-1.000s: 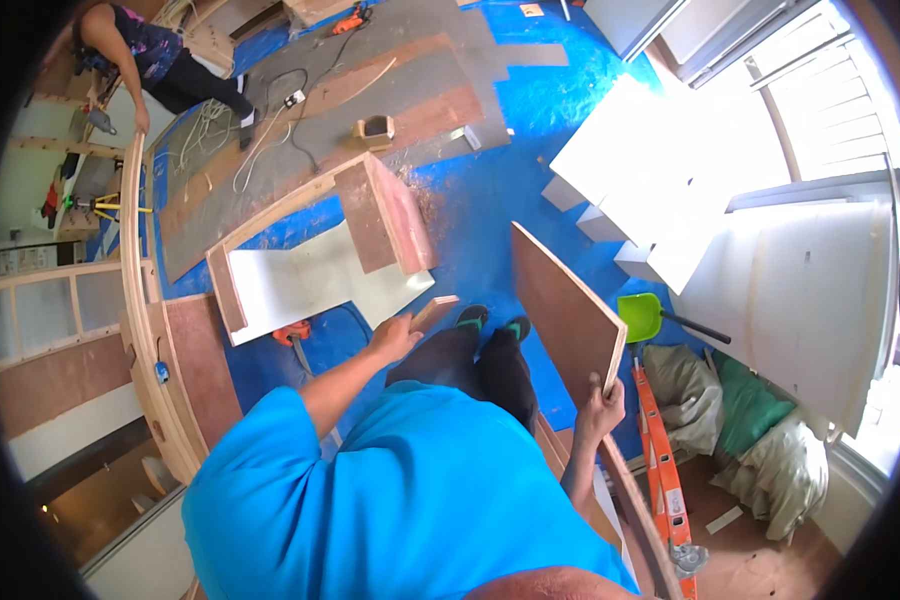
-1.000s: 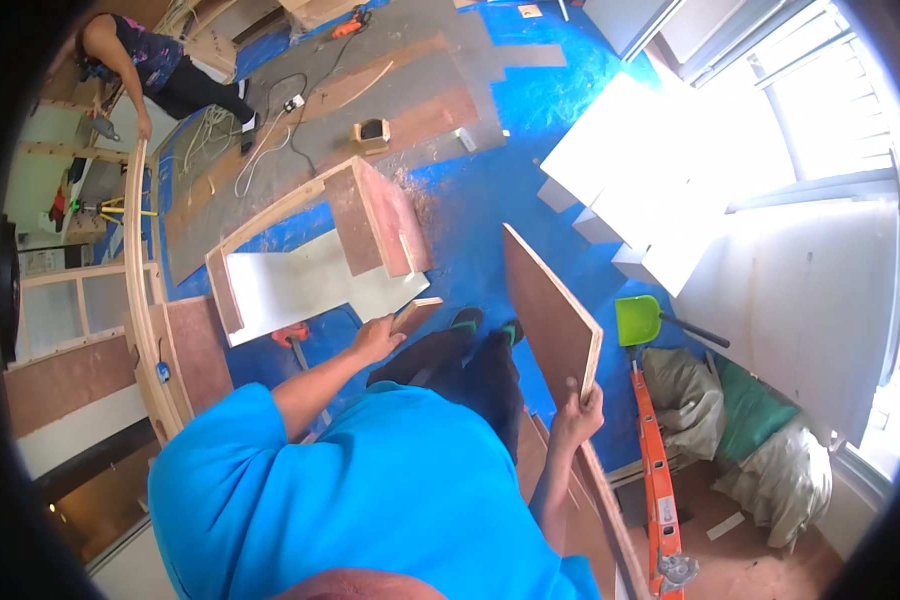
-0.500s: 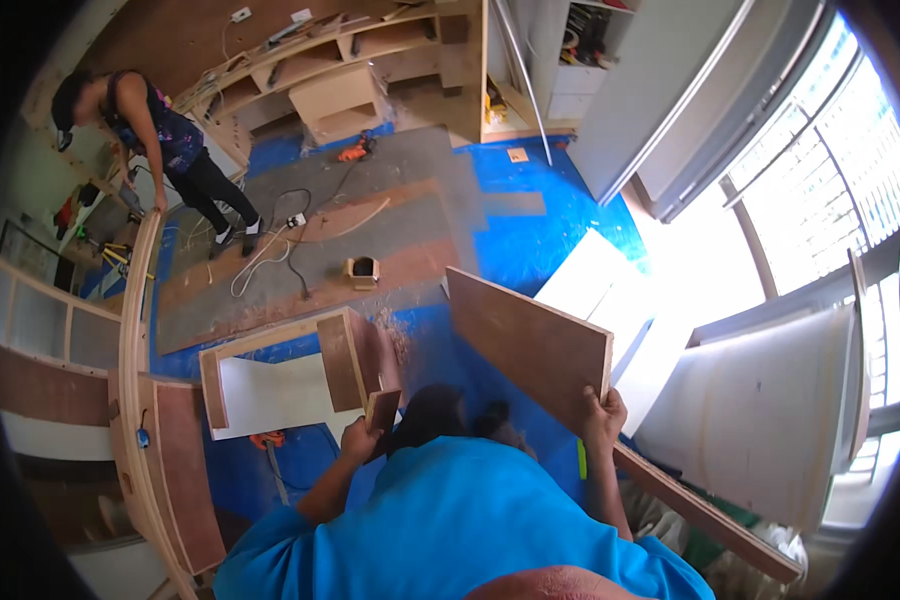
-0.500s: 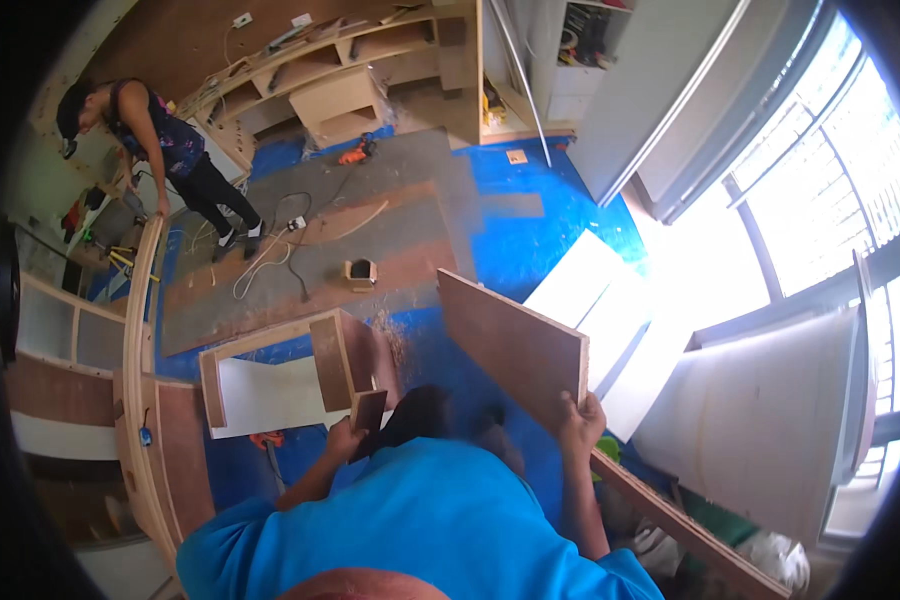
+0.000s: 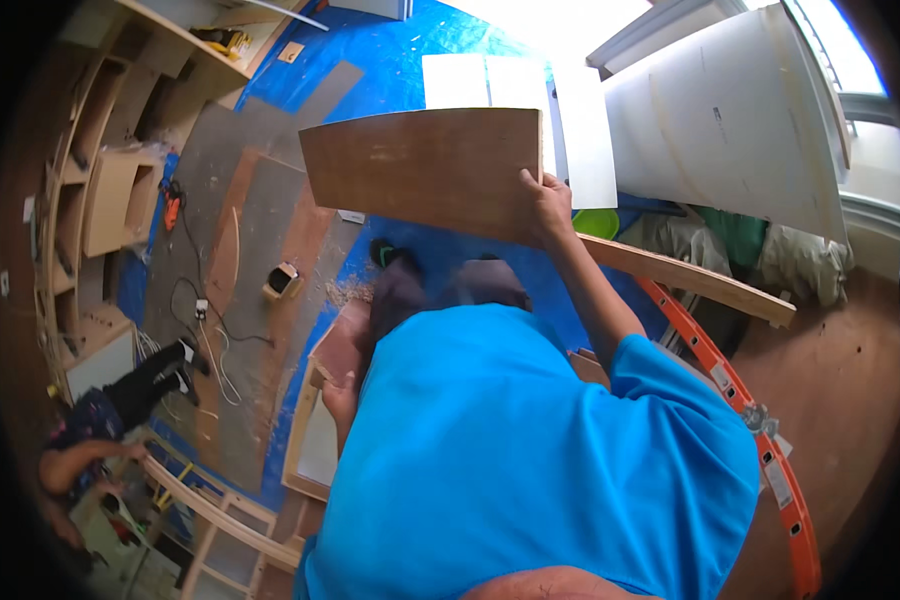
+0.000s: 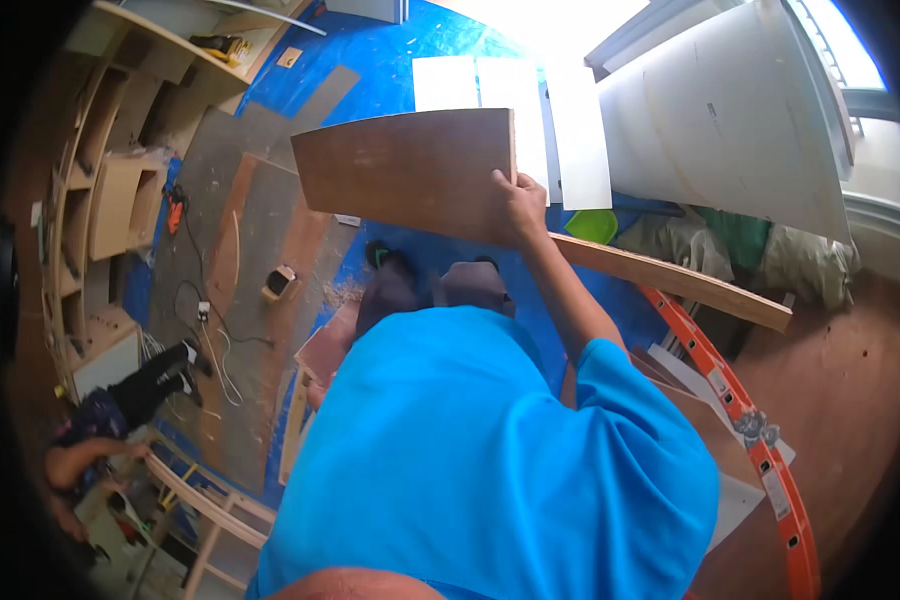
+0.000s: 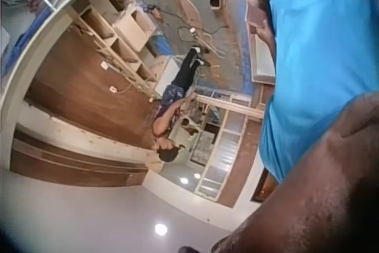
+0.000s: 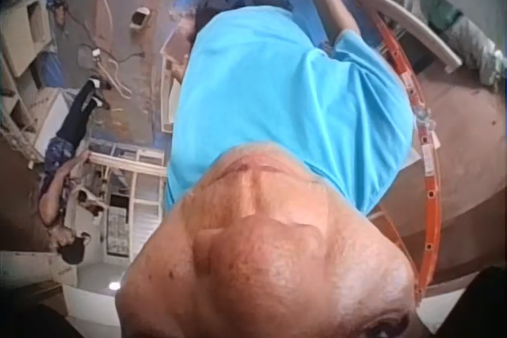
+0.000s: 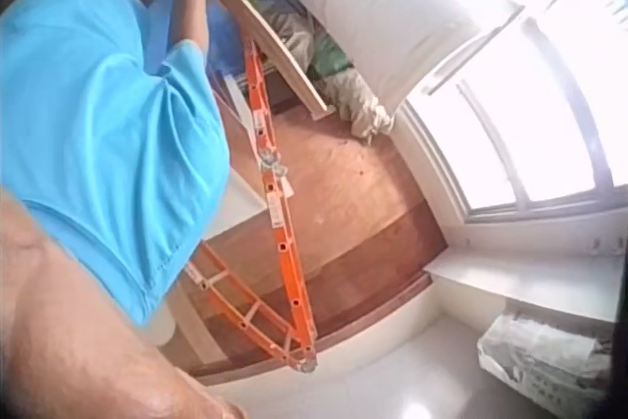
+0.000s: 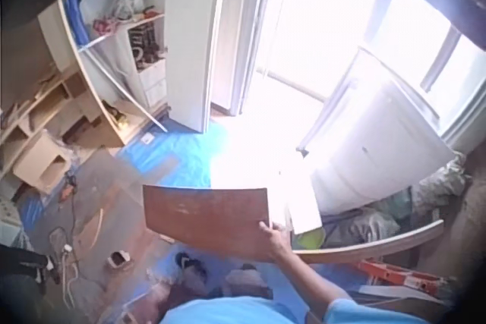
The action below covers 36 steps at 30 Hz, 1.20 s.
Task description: The person drills holes into wooden panels using a power drill and moves wooden boards around the workspace.
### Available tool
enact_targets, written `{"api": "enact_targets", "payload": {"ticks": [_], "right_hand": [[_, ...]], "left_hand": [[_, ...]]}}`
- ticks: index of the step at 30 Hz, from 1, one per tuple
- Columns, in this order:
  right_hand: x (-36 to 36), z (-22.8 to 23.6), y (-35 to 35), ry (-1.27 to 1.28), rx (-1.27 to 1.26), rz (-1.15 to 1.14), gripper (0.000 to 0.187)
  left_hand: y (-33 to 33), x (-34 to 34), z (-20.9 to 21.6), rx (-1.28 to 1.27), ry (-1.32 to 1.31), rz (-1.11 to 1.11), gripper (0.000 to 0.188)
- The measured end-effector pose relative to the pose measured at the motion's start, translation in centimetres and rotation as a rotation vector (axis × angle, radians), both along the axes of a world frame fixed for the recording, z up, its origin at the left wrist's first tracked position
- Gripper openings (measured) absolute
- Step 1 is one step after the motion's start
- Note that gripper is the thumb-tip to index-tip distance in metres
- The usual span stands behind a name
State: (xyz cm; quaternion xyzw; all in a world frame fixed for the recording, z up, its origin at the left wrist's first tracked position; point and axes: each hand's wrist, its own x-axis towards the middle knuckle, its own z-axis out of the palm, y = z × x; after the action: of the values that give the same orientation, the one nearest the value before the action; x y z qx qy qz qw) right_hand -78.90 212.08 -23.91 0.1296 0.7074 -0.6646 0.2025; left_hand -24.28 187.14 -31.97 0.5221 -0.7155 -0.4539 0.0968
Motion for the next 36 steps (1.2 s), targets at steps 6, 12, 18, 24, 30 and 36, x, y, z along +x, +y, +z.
{"api": "enact_targets", "payload": {"ticks": [6,12,18,24,30,36], "right_hand": [[-3.5,-4.0,3.2,-0.073,-0.212,-0.145,0.022],[-6.5,-9.9,7.8,-0.042,-0.335,-0.341,0.038],[-10.2,-18.2,12.9,-0.130,-0.355,-0.413,0.047],[-13.4,-23.5,16.1,-0.187,-0.400,-0.452,0.045],[-16.1,-26.9,19.3,-0.329,-0.396,-0.385,0.044],[-17.6,-34.5,21.1,-0.461,-0.036,-0.410,0.051]], "left_hand": [[-15.1,-4.2,3.6,0.032,-0.323,-0.126,0.038],[-20.5,-7.7,2.8,0.066,-0.378,-0.011,0.036],[-16.1,-19.5,10.2,-0.176,-0.506,-0.275,0.037],[-10.1,-25.2,13.4,-0.141,-0.502,-0.346,0.040],[-5.5,-27.6,14.6,-0.113,-0.543,-0.370,0.039],[-3.1,-29.2,15.6,-0.065,-0.514,-0.350,0.040]]}}
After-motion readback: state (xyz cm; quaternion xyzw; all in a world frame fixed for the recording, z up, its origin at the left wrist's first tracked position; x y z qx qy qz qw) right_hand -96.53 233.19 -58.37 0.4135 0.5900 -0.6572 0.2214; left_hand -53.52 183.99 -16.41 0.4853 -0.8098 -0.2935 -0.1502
